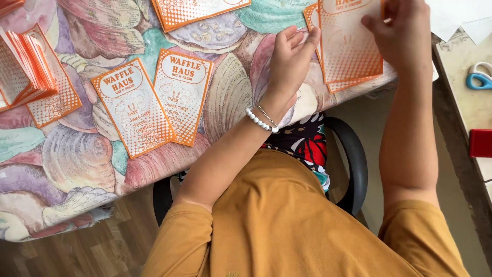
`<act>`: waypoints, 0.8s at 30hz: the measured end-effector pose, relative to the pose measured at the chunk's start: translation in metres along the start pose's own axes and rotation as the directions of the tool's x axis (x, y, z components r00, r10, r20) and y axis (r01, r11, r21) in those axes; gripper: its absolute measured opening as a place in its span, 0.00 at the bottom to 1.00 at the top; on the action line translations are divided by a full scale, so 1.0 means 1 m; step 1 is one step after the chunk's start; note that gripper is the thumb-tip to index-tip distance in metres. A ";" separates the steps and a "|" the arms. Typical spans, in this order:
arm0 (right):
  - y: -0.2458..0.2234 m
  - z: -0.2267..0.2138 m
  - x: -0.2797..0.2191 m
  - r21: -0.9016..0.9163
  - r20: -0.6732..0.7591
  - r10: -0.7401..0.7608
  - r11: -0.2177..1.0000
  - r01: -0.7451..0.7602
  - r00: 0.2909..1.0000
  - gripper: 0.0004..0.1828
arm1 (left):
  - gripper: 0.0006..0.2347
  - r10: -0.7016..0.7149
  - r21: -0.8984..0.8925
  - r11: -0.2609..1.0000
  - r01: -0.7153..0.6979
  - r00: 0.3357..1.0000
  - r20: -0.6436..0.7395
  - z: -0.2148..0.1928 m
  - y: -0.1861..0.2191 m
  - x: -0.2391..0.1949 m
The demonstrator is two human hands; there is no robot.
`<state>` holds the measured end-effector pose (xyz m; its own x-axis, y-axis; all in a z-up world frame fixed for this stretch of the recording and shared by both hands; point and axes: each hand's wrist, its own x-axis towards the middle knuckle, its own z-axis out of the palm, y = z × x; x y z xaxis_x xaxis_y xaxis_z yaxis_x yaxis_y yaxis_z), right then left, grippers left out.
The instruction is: Applying glue to paper templates and folding them to assemble waffle house bags
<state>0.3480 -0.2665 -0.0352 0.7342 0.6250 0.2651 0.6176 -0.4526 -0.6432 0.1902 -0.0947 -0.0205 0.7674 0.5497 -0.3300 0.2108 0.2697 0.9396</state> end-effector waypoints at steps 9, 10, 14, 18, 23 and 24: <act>-0.019 0.014 -0.008 -0.133 -0.009 0.102 0.986 -0.103 0.995 0.20 | 0.35 -0.224 -0.226 0.945 0.235 0.972 0.073 0.029 0.037 -0.010; -0.022 0.013 -0.005 -0.111 0.002 0.166 0.980 -0.165 0.986 0.23 | 0.34 -0.231 -0.274 0.931 0.240 0.971 0.065 0.033 0.040 -0.009; -0.040 0.007 -0.004 0.159 0.117 0.241 0.953 -0.258 0.963 0.39 | 0.39 -0.198 -0.205 0.960 0.192 0.980 -0.008 0.043 0.022 0.008; -0.036 0.014 -0.005 0.493 0.077 0.294 0.820 -0.292 0.953 0.31 | 0.31 -0.088 -0.277 0.958 0.075 0.995 -0.036 0.045 0.012 0.015; -0.033 0.018 -0.008 0.705 -0.294 -0.009 0.674 0.223 0.956 0.17 | 0.17 0.428 -0.253 0.869 -0.425 0.903 -0.046 0.052 -0.001 0.018; -0.034 0.018 -0.010 0.690 -0.334 -0.098 0.653 0.314 0.937 0.18 | 0.15 0.516 -0.194 0.838 -0.510 0.856 -0.018 0.050 0.002 0.015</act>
<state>0.3150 -0.2456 -0.0292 0.7216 0.4180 0.5518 0.4393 0.3395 -0.8317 0.2325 -0.1249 -0.0191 0.7548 0.6244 0.2008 -0.3315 0.0990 0.9382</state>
